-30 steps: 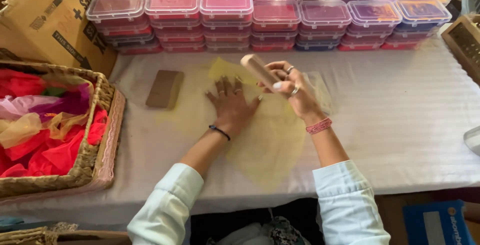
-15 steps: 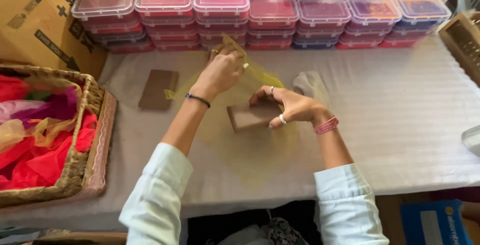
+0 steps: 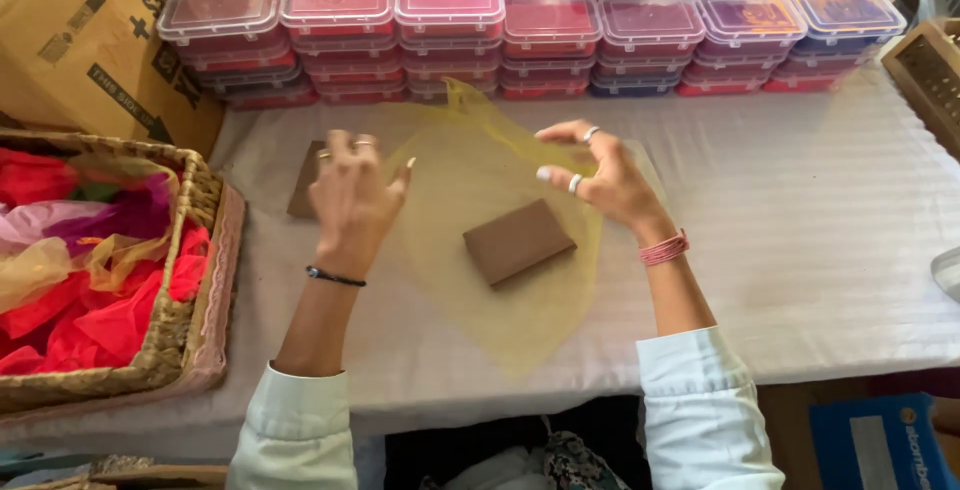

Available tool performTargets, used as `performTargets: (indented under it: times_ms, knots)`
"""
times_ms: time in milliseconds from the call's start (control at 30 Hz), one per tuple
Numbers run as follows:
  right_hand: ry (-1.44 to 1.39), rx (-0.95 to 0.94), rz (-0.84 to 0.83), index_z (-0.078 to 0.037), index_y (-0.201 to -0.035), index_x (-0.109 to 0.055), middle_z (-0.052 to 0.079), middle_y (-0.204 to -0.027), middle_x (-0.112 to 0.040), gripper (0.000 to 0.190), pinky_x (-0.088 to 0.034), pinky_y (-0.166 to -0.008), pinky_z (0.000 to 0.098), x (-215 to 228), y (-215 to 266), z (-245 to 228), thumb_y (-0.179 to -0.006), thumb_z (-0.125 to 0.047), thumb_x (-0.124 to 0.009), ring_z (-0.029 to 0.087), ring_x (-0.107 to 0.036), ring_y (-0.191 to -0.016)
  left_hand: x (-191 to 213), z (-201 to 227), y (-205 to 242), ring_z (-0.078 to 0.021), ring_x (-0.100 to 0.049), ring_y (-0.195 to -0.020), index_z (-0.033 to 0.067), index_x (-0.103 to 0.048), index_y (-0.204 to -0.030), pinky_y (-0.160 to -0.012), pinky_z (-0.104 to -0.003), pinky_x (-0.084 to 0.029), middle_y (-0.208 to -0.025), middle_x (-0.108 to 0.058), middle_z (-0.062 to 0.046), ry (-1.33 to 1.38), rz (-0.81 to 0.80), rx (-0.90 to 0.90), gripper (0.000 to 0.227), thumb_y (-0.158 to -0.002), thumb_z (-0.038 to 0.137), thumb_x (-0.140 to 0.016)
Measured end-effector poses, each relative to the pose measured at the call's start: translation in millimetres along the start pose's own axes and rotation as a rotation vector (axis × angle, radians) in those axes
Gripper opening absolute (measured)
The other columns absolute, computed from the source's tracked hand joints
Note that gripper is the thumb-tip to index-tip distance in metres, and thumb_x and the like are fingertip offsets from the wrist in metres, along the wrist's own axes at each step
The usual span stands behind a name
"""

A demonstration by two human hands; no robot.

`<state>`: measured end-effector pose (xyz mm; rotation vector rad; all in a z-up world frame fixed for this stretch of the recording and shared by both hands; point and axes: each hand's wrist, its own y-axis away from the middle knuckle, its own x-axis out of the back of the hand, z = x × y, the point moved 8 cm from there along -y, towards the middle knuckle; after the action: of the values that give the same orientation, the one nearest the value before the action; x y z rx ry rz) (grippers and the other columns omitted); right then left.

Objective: The person wraps rectangular blocks of soap in yellow mesh fabric by hand, pulling the fabric tight and securing it with small clear stickers. The finished bars are placed into a basket containing colorful tissue paper.

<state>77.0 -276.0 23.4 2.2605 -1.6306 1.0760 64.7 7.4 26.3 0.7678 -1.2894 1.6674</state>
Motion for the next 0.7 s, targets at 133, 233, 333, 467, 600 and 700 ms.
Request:
performTargets:
  times_ms: [133, 233, 333, 467, 600, 700]
  knots:
    - [0.439, 0.142, 0.328, -0.011, -0.127, -0.066, 0.015, -0.125, -0.069, 0.058, -0.044, -0.103, 0.0438, -1, -3, 5, -0.075, -0.027, -0.085, 0.032, -0.063, -0.119, -11, -39, -3, -0.0366, -0.068, -0.104, 0.0017, -0.062, -0.121, -0.076, -0.048, -0.057, -0.121, -0.062, -0.021, -0.138, -0.152, 0.186, 0.075, -0.076, 0.058, -0.083]
    - [0.735, 0.159, 0.319, -0.009, -0.126, -0.068, 0.014, -0.107, -0.073, 0.062, -0.040, -0.102, 0.0523, -12, -5, 19, -0.067, -0.018, -0.084, 0.033, -0.065, -0.108, -55, -64, 2, -0.0377, -0.069, -0.105, 0.0022, -0.059, -0.125, -0.082, -0.048, -0.057, -0.118, -0.067, -0.021, -0.173, -0.411, 0.260, 0.073, -0.076, 0.050, -0.084]
    - [0.600, -0.030, 0.206, -0.015, -0.126, -0.071, 0.009, -0.096, -0.075, 0.045, -0.045, -0.104, 0.0492, -10, -6, 47, -0.082, -0.010, -0.072, 0.027, -0.070, -0.100, -81, -80, -7, -0.0396, -0.071, -0.107, 0.0051, -0.067, -0.117, -0.087, -0.049, -0.058, -0.113, -0.073, -0.021, -0.168, -0.417, 0.227, 0.039, -0.086, 0.027, -0.075]
    - [0.613, -0.071, 0.221, -0.014, -0.117, -0.073, 0.011, -0.096, -0.074, 0.028, -0.051, -0.089, 0.0458, 2, 7, 30, -0.090, -0.009, -0.067, 0.031, -0.069, -0.092, -65, -76, -43, -0.0432, -0.070, -0.103, 0.0057, -0.069, -0.111, -0.085, -0.053, -0.057, -0.110, -0.072, -0.023, -0.090, -0.174, 0.175, 0.025, -0.090, 0.018, -0.067]
    - [0.820, 0.013, 0.224, -0.012, -0.108, -0.073, 0.011, -0.088, -0.074, 0.023, -0.051, -0.087, 0.0477, 0, 22, 9, -0.087, -0.007, -0.067, 0.031, -0.070, -0.085, -50, -50, -85, -0.0421, -0.072, -0.094, 0.0059, -0.067, -0.110, -0.078, -0.053, -0.058, -0.106, -0.073, -0.019, -0.036, 0.073, 0.072, 0.024, -0.087, 0.010, -0.066]
    - [0.739, -0.058, 0.155, -0.011, -0.111, -0.072, 0.013, -0.089, -0.073, 0.025, -0.052, -0.083, 0.0482, 4, 37, 4, -0.086, -0.008, -0.068, 0.034, -0.070, -0.088, -26, -8, -111, -0.0385, -0.073, -0.086, 0.0071, -0.066, -0.107, -0.071, -0.050, -0.059, -0.105, -0.073, -0.014, 0.006, 0.270, -0.016, 0.014, -0.093, 0.010, -0.068]
